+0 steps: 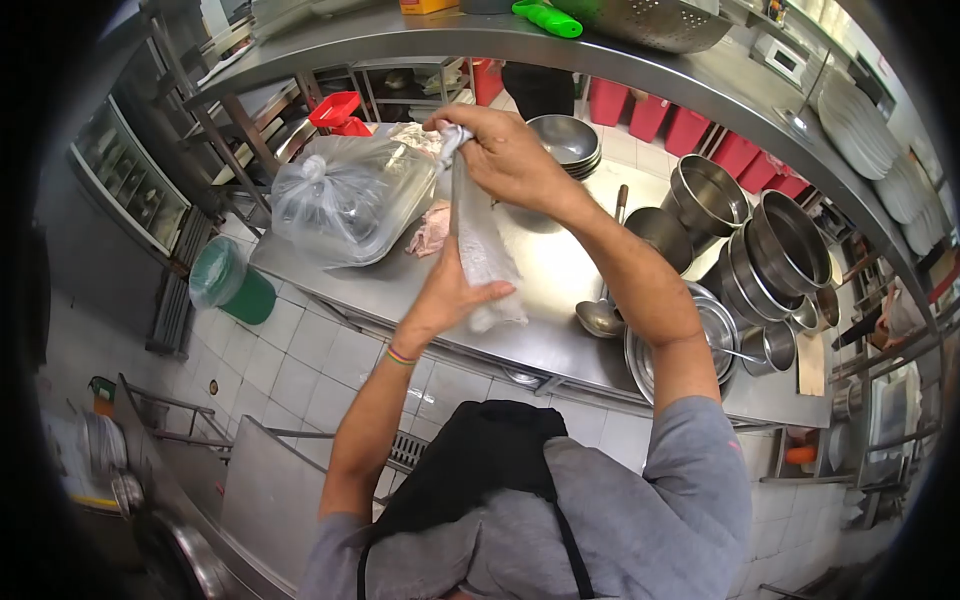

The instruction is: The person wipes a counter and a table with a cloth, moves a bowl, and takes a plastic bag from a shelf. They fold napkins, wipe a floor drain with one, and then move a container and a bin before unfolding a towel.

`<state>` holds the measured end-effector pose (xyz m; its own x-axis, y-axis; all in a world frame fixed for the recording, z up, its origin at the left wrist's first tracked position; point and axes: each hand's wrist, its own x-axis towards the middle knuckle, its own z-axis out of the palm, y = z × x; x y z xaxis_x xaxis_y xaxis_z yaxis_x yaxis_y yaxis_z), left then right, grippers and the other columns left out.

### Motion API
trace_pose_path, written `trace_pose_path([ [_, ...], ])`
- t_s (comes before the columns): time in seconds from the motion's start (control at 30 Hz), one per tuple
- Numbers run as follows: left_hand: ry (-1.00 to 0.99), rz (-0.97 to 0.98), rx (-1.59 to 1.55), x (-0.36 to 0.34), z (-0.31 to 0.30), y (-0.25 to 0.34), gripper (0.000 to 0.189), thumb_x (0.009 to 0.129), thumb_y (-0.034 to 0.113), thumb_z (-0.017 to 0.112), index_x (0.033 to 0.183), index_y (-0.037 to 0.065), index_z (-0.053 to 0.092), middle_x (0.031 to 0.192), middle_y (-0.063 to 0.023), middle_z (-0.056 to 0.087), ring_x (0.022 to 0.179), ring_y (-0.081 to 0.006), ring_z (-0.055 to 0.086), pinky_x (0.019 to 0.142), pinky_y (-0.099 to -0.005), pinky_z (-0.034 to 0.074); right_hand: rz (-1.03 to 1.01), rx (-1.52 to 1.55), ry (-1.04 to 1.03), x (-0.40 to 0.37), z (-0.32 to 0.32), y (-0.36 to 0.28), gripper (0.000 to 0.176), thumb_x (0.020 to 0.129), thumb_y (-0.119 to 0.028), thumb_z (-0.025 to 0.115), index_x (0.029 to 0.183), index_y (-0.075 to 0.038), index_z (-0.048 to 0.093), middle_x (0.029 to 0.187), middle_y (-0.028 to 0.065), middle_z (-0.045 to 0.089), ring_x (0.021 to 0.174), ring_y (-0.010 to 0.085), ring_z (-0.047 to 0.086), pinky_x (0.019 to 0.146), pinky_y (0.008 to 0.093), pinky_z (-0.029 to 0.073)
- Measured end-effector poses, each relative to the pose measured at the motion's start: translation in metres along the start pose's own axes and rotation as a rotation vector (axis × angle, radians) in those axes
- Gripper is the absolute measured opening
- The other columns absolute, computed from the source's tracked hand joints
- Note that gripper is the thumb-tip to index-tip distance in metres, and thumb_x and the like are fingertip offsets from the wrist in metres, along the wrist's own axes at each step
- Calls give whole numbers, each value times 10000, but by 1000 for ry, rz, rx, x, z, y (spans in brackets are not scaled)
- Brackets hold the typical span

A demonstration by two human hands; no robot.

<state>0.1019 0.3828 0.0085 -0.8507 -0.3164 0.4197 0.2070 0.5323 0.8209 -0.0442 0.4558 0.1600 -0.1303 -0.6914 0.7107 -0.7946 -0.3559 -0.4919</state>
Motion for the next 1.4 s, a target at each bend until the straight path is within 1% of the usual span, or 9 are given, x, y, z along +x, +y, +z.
trace_pose_path([
  [0.1,165,20,-382,-30,27,9,1009,714,408,890,1341,-66,257,1388,-318,388,1272,-407,469,1081,-459,391,-15,-13,58,3,4,-9,328,842,25,450,1128,49,608,1007,228,684,964,327,691,858,387,525],
  [0.2,486,264,-10,-35,41,38,1127,699,294,916,1429,-22,119,1459,-292,308,1347,-357,385,1124,-471,336,-28,108,74,1,11,-26,349,842,14,462,1169,66,572,987,261,668,922,317,703,826,395,534],
  [0.33,725,191,331,-9,46,55,972,693,275,903,1339,-38,248,1344,-352,398,1184,-503,508,983,-489,455,-139,65,120,7,34,-58,387,833,11,479,1212,38,549,825,226,654,792,350,690,745,428,525],
  [0.43,818,49,344,-5,31,30,726,724,118,827,1265,-25,365,1176,-268,546,1033,-447,588,857,-476,498,-153,60,89,12,42,-62,374,823,19,470,1186,33,561,775,238,622,743,422,642,713,466,499],
  [0.77,766,-88,488,-95,-86,75,178,810,49,741,847,8,571,807,-76,607,760,-207,593,681,-316,470,-429,204,123,39,51,-56,300,890,-23,428,1118,80,595,1025,261,653,951,370,670,840,409,516],
  [0.83,669,-352,45,-115,-91,101,191,865,96,750,859,28,571,809,-21,594,781,-115,565,667,-264,450,-197,231,6,41,43,-80,323,884,-29,420,1135,39,611,1034,225,674,930,311,676,851,370,517],
  [0.93,716,-362,185,-139,-89,137,167,933,150,714,895,47,588,818,22,590,779,-47,528,659,-218,432,-338,398,-24,46,53,-86,315,894,-53,427,1130,43,613,1036,164,696,932,251,670,834,346,517],
  [1.1,254,-519,377,-176,-81,191,452,850,149,753,1246,-6,600,974,-96,679,900,-199,643,730,-309,514,-66,912,-425,43,69,-121,277,947,-81,408,1103,-4,624,743,-18,513,627,72,413,549,222,343],
  [1.4,544,-569,-124,-262,-96,235,499,798,109,829,1237,-5,620,1105,-27,683,1009,-103,609,912,-277,494,-277,977,-686,19,102,-192,220,1005,-78,472,1152,12,608,936,34,587,808,94,537,715,234,467],
])
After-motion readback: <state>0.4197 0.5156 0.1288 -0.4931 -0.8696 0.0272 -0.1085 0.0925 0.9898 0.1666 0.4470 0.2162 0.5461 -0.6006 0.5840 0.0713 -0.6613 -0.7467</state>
